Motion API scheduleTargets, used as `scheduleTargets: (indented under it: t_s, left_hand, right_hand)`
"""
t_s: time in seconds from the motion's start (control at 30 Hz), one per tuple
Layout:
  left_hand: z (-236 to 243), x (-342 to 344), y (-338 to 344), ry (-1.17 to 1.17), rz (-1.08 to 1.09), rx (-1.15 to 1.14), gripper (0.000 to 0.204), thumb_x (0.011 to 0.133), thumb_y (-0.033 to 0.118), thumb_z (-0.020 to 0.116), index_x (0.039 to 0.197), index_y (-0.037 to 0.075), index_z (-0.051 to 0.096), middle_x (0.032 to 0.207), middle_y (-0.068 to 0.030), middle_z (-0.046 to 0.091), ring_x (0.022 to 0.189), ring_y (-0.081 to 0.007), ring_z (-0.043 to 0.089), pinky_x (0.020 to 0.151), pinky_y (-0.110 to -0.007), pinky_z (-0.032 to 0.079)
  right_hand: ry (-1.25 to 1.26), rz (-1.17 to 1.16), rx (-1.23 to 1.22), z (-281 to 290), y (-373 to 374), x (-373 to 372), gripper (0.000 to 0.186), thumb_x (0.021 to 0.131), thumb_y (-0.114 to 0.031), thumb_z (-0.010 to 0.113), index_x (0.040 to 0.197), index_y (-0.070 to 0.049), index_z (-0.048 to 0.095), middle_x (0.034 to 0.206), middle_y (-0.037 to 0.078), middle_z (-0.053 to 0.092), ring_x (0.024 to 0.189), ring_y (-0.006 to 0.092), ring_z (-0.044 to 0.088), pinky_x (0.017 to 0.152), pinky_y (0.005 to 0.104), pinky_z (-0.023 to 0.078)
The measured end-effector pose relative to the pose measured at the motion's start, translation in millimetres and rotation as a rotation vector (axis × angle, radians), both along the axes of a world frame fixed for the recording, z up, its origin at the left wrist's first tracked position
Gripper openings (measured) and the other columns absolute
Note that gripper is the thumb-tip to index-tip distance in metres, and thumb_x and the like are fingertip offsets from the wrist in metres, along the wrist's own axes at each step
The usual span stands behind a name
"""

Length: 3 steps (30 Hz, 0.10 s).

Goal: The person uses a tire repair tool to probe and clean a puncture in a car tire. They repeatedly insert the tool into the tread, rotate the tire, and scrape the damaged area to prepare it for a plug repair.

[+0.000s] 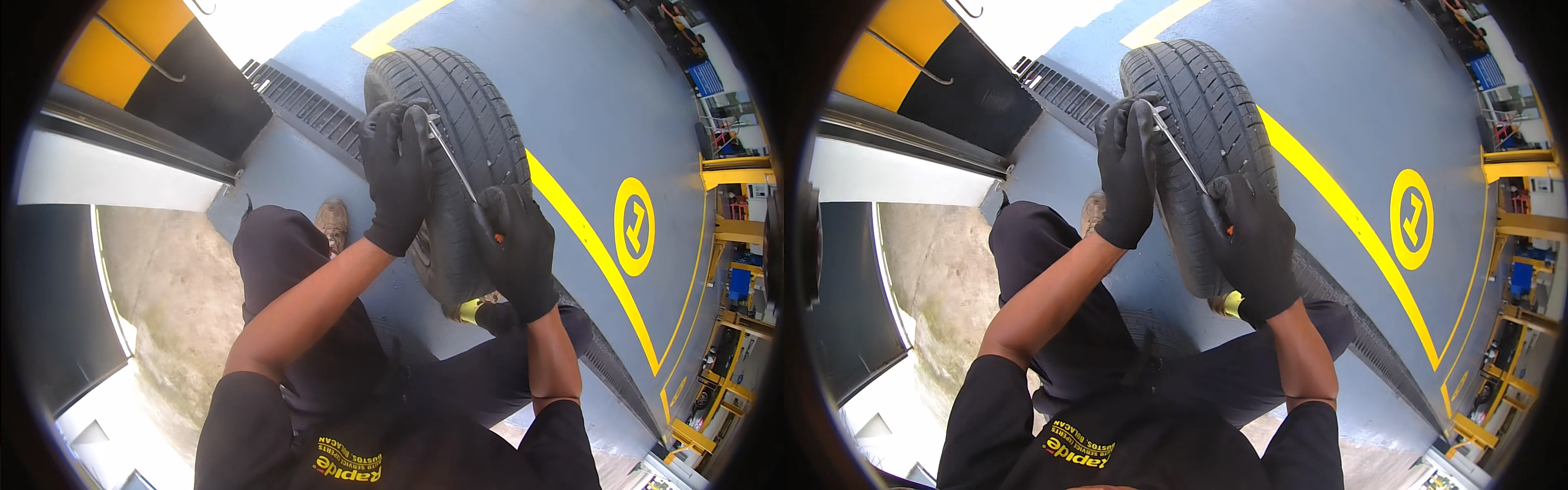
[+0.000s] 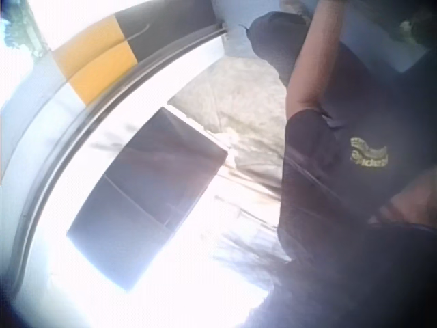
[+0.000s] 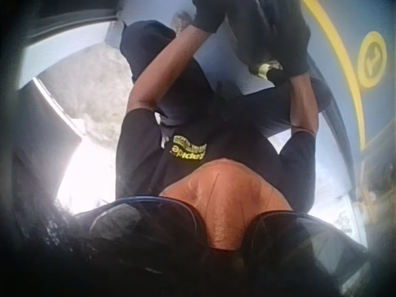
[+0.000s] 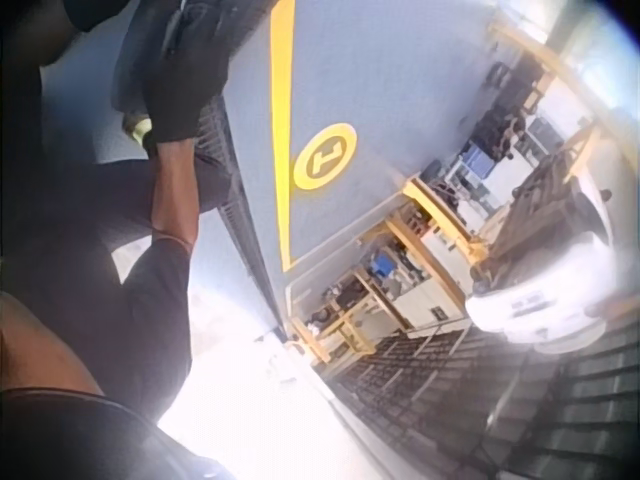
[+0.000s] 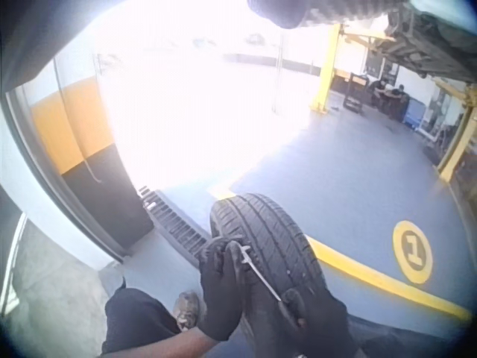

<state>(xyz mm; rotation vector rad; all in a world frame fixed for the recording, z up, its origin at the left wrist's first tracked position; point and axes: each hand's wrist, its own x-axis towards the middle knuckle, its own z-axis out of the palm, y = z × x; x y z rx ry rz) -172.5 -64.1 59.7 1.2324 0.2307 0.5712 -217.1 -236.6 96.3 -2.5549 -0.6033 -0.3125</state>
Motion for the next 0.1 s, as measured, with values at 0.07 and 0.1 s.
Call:
scheduleTargets:
  t_s: [0.07,0.1]
  left_hand:
    - [-8.8,-0.6,-5.8,0.029,-0.006,-0.125,0.023,0.106,0.015,0.056,0.114,-0.004,0.065,0.116,-0.0137,0.062,0.099,-0.0206,0.062,0.093,-0.035,0.047]
    - [-13.2,-4.7,-8.6,0.039,-0.008,-0.127,0.023,0.106,0.015,0.056,0.114,-0.004,0.065,0.116,-0.0137,0.062,0.099,-0.0206,0.062,0.093,-0.035,0.047]
  right_hand:
    - [0.113,-0.042,0.029,9.3,4.7,-5.3,0.029,0.09,-0.026,0.076,0.11,-0.009,0.063,0.105,0.019,0.069,0.091,0.0386,0.071,0.074,0.0483,0.056]
    - [0.202,-0.061,0.047,12.7,4.2,-7.8,0.031,0.09,-0.026,0.076,0.114,-0.011,0.063,0.117,0.021,0.07,0.092,0.0397,0.072,0.076,0.0464,0.058]
